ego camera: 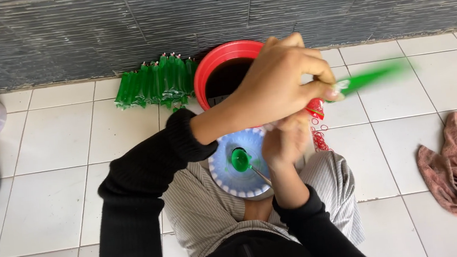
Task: The person fills small green plastic pouches with a dark liquid using a funnel and a spoon, then seals each pouch by hand with a red rubber band.
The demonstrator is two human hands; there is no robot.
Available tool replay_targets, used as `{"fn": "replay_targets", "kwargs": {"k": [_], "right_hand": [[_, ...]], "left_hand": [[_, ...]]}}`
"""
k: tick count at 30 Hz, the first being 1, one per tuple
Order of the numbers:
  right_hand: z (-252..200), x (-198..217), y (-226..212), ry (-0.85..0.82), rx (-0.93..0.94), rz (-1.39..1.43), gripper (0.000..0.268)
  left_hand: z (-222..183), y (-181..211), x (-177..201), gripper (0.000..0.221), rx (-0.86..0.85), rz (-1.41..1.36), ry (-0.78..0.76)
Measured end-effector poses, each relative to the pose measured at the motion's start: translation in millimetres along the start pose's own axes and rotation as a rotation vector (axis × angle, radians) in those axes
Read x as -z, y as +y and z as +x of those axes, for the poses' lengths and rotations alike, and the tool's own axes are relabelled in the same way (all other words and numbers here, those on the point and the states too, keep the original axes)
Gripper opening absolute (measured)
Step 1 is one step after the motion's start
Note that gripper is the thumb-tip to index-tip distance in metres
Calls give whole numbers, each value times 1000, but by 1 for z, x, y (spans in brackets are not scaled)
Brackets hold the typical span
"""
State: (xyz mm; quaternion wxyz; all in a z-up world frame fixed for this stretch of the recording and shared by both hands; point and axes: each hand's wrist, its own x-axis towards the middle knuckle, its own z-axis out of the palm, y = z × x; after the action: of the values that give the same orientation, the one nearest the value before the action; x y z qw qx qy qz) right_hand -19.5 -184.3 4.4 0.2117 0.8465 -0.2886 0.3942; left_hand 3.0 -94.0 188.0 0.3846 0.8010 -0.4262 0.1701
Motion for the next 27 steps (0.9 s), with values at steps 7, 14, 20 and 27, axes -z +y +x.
{"fn": "replay_targets", "kwargs": {"k": [7, 14, 20, 27], "right_hand": [[58, 18, 6, -253, -519, 2690, 16], [-13, -12, -61, -67, -217, 2435, 16], [32, -2, -4, -596, -243, 2661, 32], [1, 10, -14, -290, -56, 2446, 30]], "left_hand": [[-21, -40, 9, 12, -15, -32, 86], [-38, -37, 11, 8, 67, -340, 137], [-66, -58, 2, 5, 233, -298, 287], [-75, -68, -23, 2, 461, -460, 357]]}}
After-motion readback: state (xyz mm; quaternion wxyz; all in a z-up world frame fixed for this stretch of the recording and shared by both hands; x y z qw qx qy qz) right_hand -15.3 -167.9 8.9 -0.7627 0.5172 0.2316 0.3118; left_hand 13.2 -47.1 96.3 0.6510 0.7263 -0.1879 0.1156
